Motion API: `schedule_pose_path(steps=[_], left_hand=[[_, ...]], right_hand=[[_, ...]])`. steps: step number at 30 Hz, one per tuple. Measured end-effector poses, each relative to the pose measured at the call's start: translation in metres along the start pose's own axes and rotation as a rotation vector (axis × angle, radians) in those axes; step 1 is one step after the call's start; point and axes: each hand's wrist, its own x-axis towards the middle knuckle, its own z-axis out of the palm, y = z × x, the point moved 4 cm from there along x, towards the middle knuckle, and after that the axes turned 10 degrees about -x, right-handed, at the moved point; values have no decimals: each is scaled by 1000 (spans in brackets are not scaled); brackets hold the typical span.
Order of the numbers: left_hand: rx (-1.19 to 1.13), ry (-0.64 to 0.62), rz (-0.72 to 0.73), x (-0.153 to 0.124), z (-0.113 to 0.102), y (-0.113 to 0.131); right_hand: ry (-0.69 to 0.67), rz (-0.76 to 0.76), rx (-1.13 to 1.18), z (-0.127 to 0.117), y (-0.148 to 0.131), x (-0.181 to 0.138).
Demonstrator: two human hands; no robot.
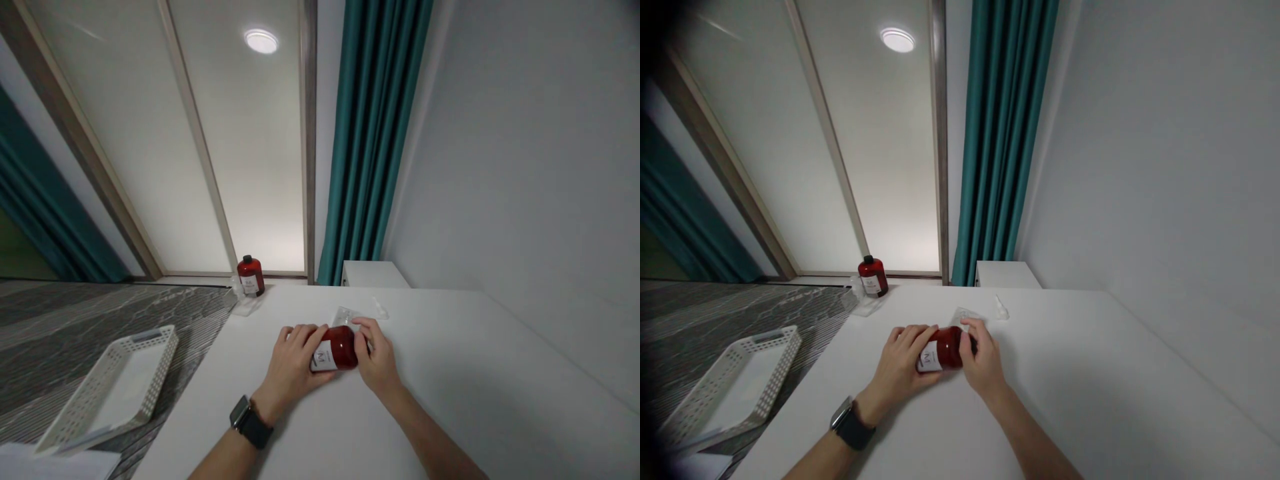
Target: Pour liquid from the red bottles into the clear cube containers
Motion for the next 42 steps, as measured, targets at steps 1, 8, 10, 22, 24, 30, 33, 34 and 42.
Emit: schedule_pose_path(steps=[1,8,10,22,24,30,33,34,42], left_hand=[[-29,21,-19,0,1,-2],[-319,90,-228,-9,9,-16],[-459,101,-320,-9,12,-17],[-764,35,-264,-10,13,-8],[-767,43,-294,-10,14,-9],[-895,40,-367,-7,18,-5],[-890,71,-375,-6,13,-5],[-881,83,-371,-6,12,-5],[-797,157,-332,-7,7,-13]], right_hand=[[-7,9,27,1,0,0],[-47,-58,84,2,-4,0],[-106,-70,119,4,-5,-1],[-142,-43,172,12,-3,-5],[-150,-43,138,11,-4,-4],[-233,-60,130,13,-10,-6],[-240,-84,132,13,-13,-8],[-239,-89,129,13,-14,-8],[-231,-94,57,18,-10,-15]])
